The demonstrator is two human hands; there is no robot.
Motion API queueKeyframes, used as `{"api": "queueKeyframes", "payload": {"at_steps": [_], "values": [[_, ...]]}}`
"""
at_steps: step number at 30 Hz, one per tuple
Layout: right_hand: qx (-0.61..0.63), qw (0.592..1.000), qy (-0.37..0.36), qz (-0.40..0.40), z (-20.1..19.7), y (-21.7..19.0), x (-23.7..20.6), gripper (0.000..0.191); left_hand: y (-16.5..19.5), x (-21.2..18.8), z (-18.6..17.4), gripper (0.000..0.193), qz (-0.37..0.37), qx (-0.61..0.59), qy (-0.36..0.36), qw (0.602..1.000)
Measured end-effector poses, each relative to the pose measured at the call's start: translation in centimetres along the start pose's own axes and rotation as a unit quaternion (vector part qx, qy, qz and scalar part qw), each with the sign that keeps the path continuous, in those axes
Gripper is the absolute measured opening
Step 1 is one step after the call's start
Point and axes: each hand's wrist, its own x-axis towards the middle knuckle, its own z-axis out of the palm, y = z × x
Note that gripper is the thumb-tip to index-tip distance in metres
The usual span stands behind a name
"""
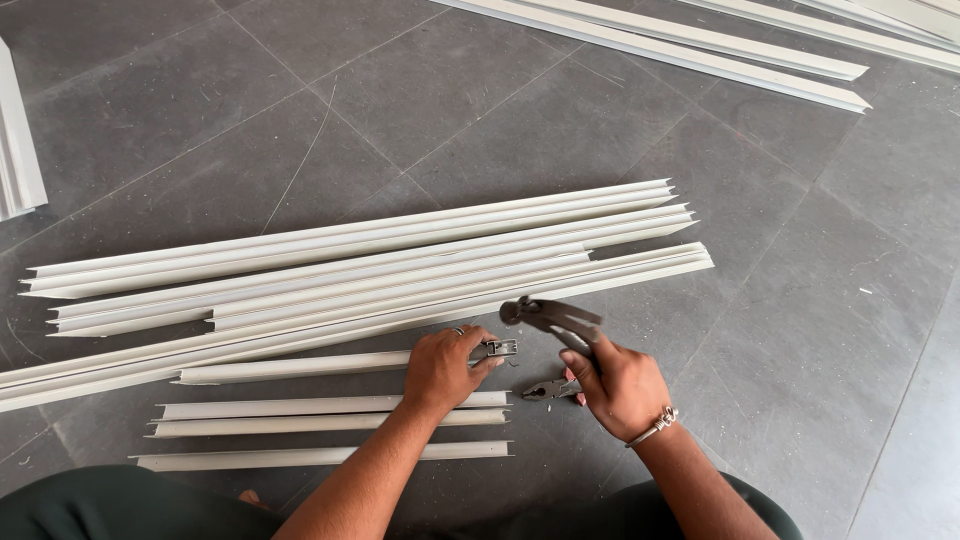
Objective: The person sits on the floor with stacks of white PVC corner bead trim. They use a small hand notcher tool to cut notches into the ends of the strips, repositioning each strip and setting finished pieces aside, with a hammer, pliers, and file lying nearby.
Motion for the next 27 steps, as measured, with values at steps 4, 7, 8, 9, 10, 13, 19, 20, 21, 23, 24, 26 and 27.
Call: {"api": "queueKeyframes", "payload": {"at_steps": [4, 7, 8, 9, 10, 13, 19, 20, 21, 23, 24, 26, 27], "values": [[-0.093, 0.995, -0.045, -0.005, 0.6, -0.8, 0.3, 0.037, 0.1, 0.0, 0.1, 0.036, -0.017, 0.019, -0.016, 1.0], [-0.195, 0.975, -0.107, 0.015, 0.5, -1.0, 0.6, 0.038, 0.1, 0.2, 0.1, 0.041, -0.008, 0.024, 0.01, 1.0], [-0.202, 0.973, -0.112, 0.027, 0.4, -0.9, 0.7, 0.039, 0.1, 0.2, 0.1, 0.039, -0.019, 0.025, -0.011, 0.999], [-0.185, 0.976, -0.104, 0.056, 0.1, -0.7, 0.9, 0.038, 0.1, 0.2, 0.1, 0.038, -0.034, 0.025, -0.03, 0.999], [-0.165, 0.978, -0.099, 0.086, -0.2, -0.3, 1.1, 0.038, 0.1, 0.2, 0.0, 0.037, -0.027, 0.02, -0.018, 0.999], [-0.151, 0.978, -0.045, 0.134, -0.6, 0.9, 0.8, 0.038, 0.1, 0.0, 0.1, 0.035, -0.008, -0.006, 0.0, 1.0], [-0.182, 0.95, -0.067, 0.246, -1.1, 4.8, 1.7, 0.034, -0.6, 0.0, 0.2, 0.037, -0.007, -0.108, 0.082, 0.991], [-0.19, 0.944, -0.081, 0.259, -1.2, 5.5, 1.7, 0.034, -0.6, 0.1, 0.2, 0.036, -0.024, -0.139, 0.077, 0.987], [-0.191, 0.94, -0.087, 0.269, -1.1, 6.2, 1.7, 0.034, -0.7, 0.1, 0.1, 0.034, -0.041, -0.169, 0.072, 0.982], [-0.193, 0.932, -0.098, 0.29, -0.9, 7.4, 1.7, 0.034, -0.6, 0.3, 0.0, 0.035, -0.088, -0.168, 0.047, 0.981], [-0.195, 0.928, -0.105, 0.3, -0.7, 7.9, 1.8, 0.034, -0.5, 0.5, -0.1, 0.035, -0.11, -0.167, 0.034, 0.979], [-0.2, 0.918, -0.121, 0.32, -0.2, 8.5, 2.0, 0.033, -0.2, 0.7, -0.3, 0.035, -0.099, -0.136, 0.028, 0.985], [-0.202, 0.917, -0.123, 0.322, 0.0, 8.6, 2.1, 0.035, 0.0, 0.8, -0.5, 0.035, -0.093, -0.121, 0.026, 0.988]]}}
